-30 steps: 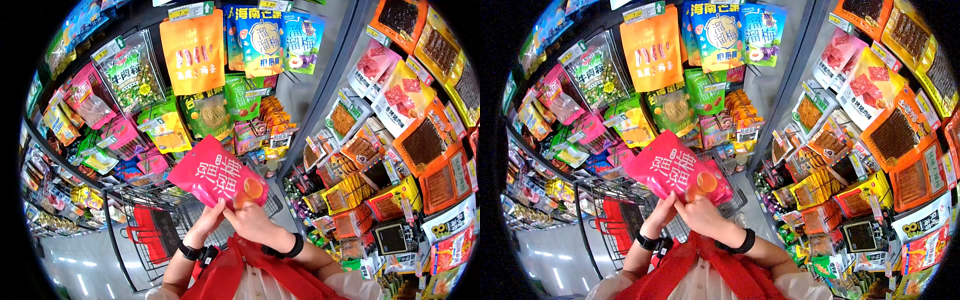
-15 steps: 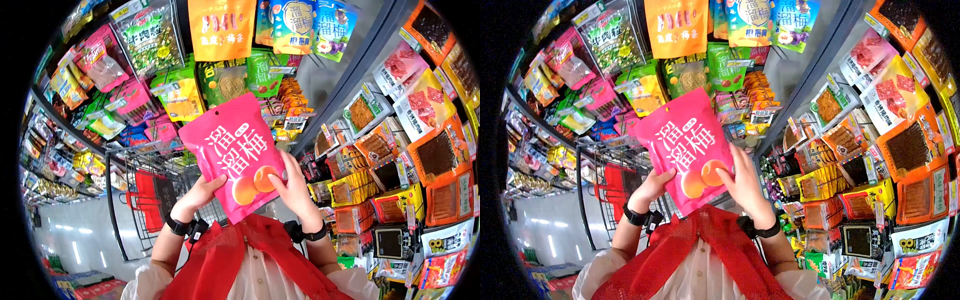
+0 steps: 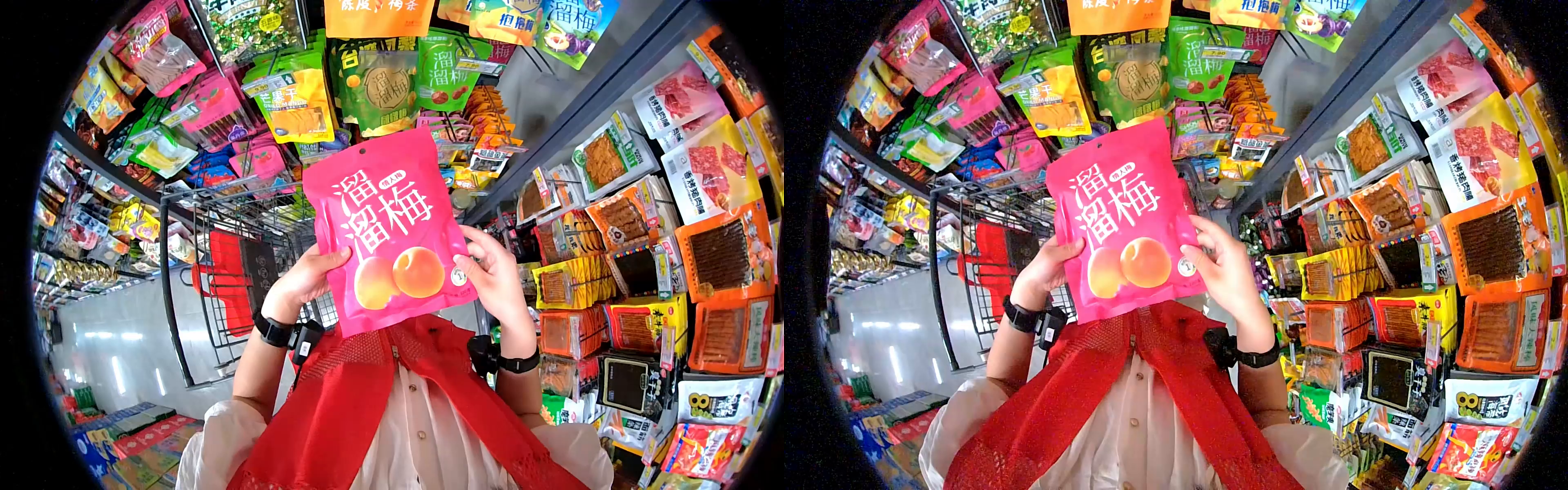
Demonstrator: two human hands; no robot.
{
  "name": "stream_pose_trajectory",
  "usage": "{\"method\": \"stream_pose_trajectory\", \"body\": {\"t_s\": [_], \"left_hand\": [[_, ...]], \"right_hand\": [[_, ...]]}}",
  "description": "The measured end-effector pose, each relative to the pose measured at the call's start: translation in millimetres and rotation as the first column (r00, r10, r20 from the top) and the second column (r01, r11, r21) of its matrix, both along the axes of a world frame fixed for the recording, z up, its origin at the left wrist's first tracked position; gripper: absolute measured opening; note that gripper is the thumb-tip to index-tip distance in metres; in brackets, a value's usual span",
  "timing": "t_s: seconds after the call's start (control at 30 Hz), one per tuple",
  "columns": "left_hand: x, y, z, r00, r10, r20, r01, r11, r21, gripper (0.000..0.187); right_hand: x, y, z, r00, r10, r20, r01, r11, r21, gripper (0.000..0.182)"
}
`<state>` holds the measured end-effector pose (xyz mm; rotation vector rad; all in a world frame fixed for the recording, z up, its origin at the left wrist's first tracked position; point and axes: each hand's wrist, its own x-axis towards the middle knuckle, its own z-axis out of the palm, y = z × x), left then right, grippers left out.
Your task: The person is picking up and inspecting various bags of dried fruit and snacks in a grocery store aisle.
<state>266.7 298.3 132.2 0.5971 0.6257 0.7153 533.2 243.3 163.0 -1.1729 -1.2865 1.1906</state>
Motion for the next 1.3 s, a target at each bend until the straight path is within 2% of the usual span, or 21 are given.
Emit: {"method": "stream_pose_trajectory", "body": {"t_s": [0.17, 0.3, 0.37, 0.43, 0.5, 0.57, 0.67, 0.77, 0.8, 0.93, 1.0, 1.17, 1.3], "left_hand": [[1, -9, -11, 0.999, -0.038, 0.017, 0.037, 0.998, 0.051, 0.038], [-2, -11, -6, 0.995, -0.088, -0.052, 0.091, 0.995, 0.042, 0.039], [-3, -17, -8, 0.997, -0.072, -0.041, 0.075, 0.995, 0.059, 0.040], [-1, -19, -10, 0.994, -0.098, -0.056, 0.101, 0.993, 0.053, 0.041], [-5, -27, -16, 0.991, -0.092, -0.094, 0.100, 0.991, 0.084, 0.042], [-2, -27, -11, 0.993, -0.081, -0.084, 0.087, 0.993, 0.081, 0.041], [-7, -28, -6, 0.979, -0.132, -0.155, 0.147, 0.985, 0.089, 0.040], [-7, -28, -3, 0.975, -0.116, -0.188, 0.135, 0.986, 0.094, 0.038], [-5, -28, -7, 0.986, -0.090, -0.137, 0.105, 0.989, 0.107, 0.036], [-7, -25, 2, 0.979, -0.128, -0.156, 0.145, 0.984, 0.103, 0.035], [-10, -21, 7, 0.942, -0.187, -0.280, 0.232, 0.963, 0.138, 0.037], [-8, -19, 4, 0.939, -0.173, -0.298, 0.228, 0.960, 0.161, 0.036], [-8, -16, 1, 0.932, -0.167, -0.322, 0.230, 0.958, 0.170, 0.036]], "right_hand": [[2, -11, -9, 0.983, -0.081, 0.166, 0.078, 0.997, 0.027, 0.037], [-2, -10, -8, 0.982, -0.096, 0.162, 0.100, 0.995, -0.017, 0.037], [-4, -11, -21, 0.971, -0.131, 0.202, 0.129, 0.991, 0.021, 0.037], [-1, -10, -32, 0.950, -0.155, 0.273, 0.140, 0.987, 0.074, 0.036], [-4, -18, -32, 0.922, -0.109, 0.372, 0.112, 0.994, 0.014, 0.034], [-7, -16, -31, 0.950, -0.144, 0.277, 0.129, 0.989, 0.070, 0.032], [-12, -18, -22, 0.944, -0.128, 0.305, 0.115, 0.992, 0.059, 0.031], [-14, -17, -19, 0.952, -0.172, 0.251, 0.158, 0.984, 0.077, 0.031], [-14, -16, -17, 0.952, -0.159, 0.262, 0.144, 0.987, 0.075, 0.031], [-7, -12, -25, 0.941, -0.140, 0.309, 0.120, 0.989, 0.083, 0.031], [-7, -10, -28, 0.940, -0.164, 0.298, 0.140, 0.985, 0.102, 0.031], [-6, -9, -26, 0.921, -0.198, 0.334, 0.151, 0.975, 0.162, 0.028], [-4, -8, -28, 0.932, -0.177, 0.316, 0.142, 0.981, 0.132, 0.030]]}}
